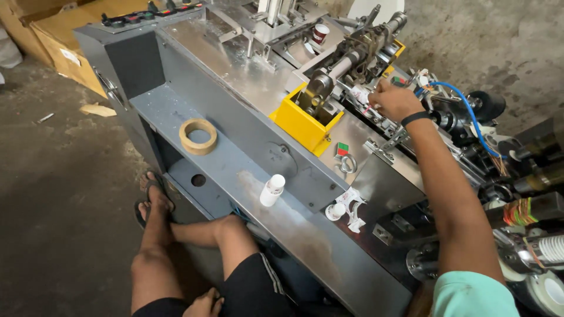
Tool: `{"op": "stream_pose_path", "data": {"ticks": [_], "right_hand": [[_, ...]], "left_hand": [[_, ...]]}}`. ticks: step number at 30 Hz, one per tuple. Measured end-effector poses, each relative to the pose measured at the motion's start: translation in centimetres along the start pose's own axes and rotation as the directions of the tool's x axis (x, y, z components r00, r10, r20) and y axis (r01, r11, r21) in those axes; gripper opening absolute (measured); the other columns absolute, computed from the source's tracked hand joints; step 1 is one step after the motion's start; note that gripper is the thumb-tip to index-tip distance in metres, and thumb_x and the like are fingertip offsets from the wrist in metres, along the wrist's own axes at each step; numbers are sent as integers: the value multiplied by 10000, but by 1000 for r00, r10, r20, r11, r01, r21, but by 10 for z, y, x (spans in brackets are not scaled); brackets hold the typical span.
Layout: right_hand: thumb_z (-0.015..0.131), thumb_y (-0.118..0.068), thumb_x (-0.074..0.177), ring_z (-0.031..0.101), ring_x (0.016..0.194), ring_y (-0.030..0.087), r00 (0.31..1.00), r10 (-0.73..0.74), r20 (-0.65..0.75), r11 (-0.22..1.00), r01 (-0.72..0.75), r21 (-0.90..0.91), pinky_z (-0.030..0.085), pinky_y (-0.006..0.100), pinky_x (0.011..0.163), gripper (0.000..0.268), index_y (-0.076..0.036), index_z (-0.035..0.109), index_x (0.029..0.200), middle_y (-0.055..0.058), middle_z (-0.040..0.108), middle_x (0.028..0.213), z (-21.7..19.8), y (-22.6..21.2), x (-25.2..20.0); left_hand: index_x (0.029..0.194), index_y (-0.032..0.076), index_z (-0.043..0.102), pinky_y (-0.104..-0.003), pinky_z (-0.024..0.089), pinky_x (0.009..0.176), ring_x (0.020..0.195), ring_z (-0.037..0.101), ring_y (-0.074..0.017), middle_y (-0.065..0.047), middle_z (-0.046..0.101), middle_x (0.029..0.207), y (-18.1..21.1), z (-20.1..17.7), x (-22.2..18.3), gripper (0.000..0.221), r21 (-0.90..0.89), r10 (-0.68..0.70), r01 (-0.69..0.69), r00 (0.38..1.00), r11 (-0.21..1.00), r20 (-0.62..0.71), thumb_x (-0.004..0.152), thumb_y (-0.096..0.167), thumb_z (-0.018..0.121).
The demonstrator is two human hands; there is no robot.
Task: The person wipes down the surfaces of a machine with a cloth and picks up paper scraps. They then handle small white cups and a roll of tape before wiping the machine again.
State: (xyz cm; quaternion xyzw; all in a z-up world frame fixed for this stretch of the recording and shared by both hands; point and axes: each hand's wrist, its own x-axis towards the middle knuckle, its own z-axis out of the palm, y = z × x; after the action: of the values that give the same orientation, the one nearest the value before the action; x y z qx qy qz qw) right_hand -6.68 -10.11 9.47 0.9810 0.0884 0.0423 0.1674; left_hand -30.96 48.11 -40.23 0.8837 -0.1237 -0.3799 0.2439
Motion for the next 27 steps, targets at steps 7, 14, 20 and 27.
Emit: {"op": "stream_pose_path", "data": {"ticks": [7, 14, 20, 27], "right_hand": [[774, -136, 829, 654, 1075, 381, 987, -69, -143, 970, 100, 222, 526, 458, 890, 290, -113, 666, 1097, 121, 636, 1272, 9, 63, -27], [757, -163, 1077, 629, 1154, 214, 906, 202, -371, 756, 97, 648, 509, 368, 1001, 279, -40, 506, 1082, 101, 644, 1225, -57, 61, -102], [724, -168, 985, 624, 971, 122, 979, 184, -93, 547, -23, 837, 510, 293, 807, 285, -86, 505, 1147, 54, 653, 1046, -86, 1, -111], [738, -210, 875, 627, 967, 172, 974, -124, 191, 752, -34, 658, 517, 343, 818, 314, -133, 656, 1169, 17, 691, 1055, -99, -82, -151]], "left_hand": [[1186, 182, 625, -462, 549, 965, 1101, 714, -292, -123, 736, 1132, 14, -6, -15, 355, 58, -60, 65, 995, 996, -83, 937, 433, 599], [1320, 110, 530, -451, 570, 927, 1089, 710, -336, -151, 711, 1169, 31, -29, -37, 453, 62, -24, 22, 1000, 998, 19, 988, 416, 563], [1119, 113, 635, -465, 545, 879, 1046, 694, -367, -168, 739, 1079, 26, -26, -61, 371, -44, 83, -98, 963, 994, -255, 937, 432, 584], [1178, 113, 616, -423, 554, 945, 1103, 707, -329, -154, 726, 1164, 27, -27, -55, 385, -42, 49, -57, 983, 997, -179, 964, 430, 574]]}}
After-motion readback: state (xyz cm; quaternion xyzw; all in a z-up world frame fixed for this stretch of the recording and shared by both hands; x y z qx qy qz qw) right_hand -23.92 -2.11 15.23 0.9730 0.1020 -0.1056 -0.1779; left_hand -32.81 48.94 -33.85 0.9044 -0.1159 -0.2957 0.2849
